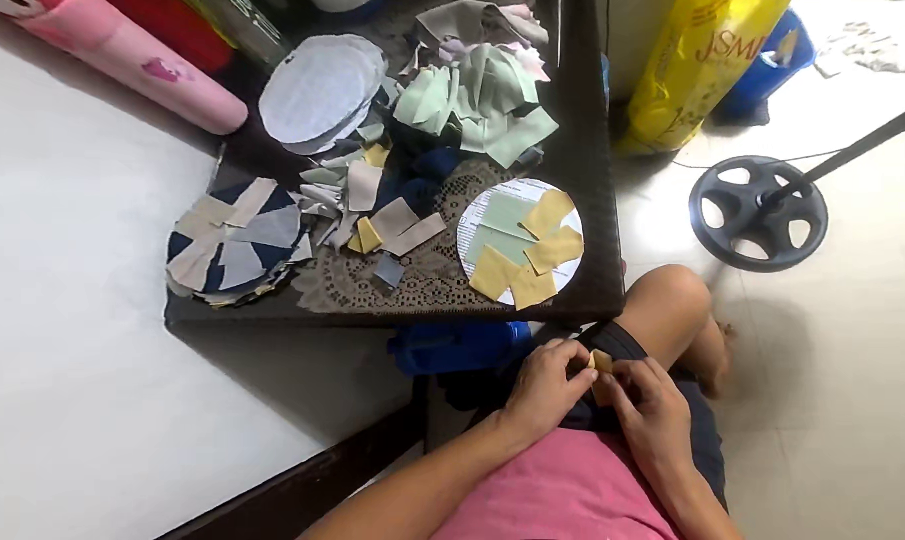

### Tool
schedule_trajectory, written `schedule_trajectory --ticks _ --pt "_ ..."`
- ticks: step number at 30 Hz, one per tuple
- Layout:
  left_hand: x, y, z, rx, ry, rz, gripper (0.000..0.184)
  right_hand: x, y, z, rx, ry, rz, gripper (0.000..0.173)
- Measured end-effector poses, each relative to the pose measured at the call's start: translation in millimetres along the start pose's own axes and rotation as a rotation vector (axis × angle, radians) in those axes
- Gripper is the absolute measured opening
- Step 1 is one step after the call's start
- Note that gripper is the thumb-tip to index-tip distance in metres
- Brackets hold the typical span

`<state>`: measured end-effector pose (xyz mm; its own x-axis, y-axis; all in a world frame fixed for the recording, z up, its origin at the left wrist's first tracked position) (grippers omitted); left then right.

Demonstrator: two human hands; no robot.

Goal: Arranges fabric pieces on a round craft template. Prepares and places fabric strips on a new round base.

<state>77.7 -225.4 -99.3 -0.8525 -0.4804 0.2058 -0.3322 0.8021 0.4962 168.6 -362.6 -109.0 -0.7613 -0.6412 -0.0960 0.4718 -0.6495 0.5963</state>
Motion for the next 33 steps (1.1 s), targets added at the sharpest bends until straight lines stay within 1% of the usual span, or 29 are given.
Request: schedule_trajectory --ticks 2,4,5,6,8,9,11,13,14,16,18,20,21,24,26,28,30,33 --pt "0 2 -1 0.166 -0.004 -0.011 0.014 1 2 0 -0.187 -0.018 0.021 0.017" --pt "4 5 -5 0.324 0.003 -0.033 0.013 2 8 1 -0.393 -0.072 0.039 0.012" --pt "8 7 -6 0.354 0.000 -0.054 0.013 2 11 3 -0.446 -0.089 0.034 0.010" --pt "11 8 -8 0.370 -0.002 -0.071 0.012 2 14 6 -0.446 -0.082 0.019 0.009" --pt "19 11 -15 0.442 0.024 -0.057 0.011 1 19 14 -0.327 -0.003 -0.024 0.012" --pt "23 11 -19 0.514 0.060 -0.015 0.015 1 21 19 -0.247 0.048 -0.039 0.013" --pt "30 10 -26 0.736 0.173 0.114 0.032 2 21 28 -0.136 0.139 -0.045 0.016" --pt "34 5 -30 0.983 0.311 0.198 0.042 5 18 35 -0.106 0.180 -0.015 0.020" --pt "34 3 -30 1.068 0.365 0.214 0.041 7 18 38 -0.119 0.181 0.013 0.023" --pt "33 1 -28 1.158 0.436 0.209 0.030 8 23 38 -0.206 0.150 0.041 0.029" --pt "32 0 -25 1.170 0.498 0.200 0.023 7 31 30 -0.310 0.084 0.010 0.028" --pt "33 0 -27 1.146 0.501 0.207 0.022 2 36 20 -0.384 0.003 -0.010 0.026" --pt "32 0 -28 1.130 0.484 0.220 0.022 -1 38 16 -0.412 -0.050 0.016 0.026" --pt "32 5 -33 1.081 0.424 0.240 0.023 -7 37 15 -0.564 -0.216 0.216 0.029" --pt "31 10 -33 1.064 0.382 0.228 0.022 -11 33 19 -0.663 -0.239 0.292 0.024" --pt "30 15 -33 1.055 0.350 0.210 0.021 -15 28 25 -0.738 -0.214 0.301 0.017" --pt "29 22 -33 1.035 0.320 0.191 0.018 -22 23 31 -0.760 -0.186 0.288 0.009" --pt "23 38 -34 0.919 0.219 0.104 0.010 -33 20 40 -0.746 -0.196 0.302 0.008"
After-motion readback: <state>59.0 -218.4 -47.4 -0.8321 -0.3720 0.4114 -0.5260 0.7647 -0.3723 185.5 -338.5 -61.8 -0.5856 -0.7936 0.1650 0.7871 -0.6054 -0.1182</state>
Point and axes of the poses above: each hand's wrist, its own x-axis away from the middle knuckle, its own y-axis out of the back of the hand, z = x × y, the point moved 4 cm from there along -x, towards the middle knuckle, and after that the axes turned 4 degrees about -y, right-handed, at the moved point
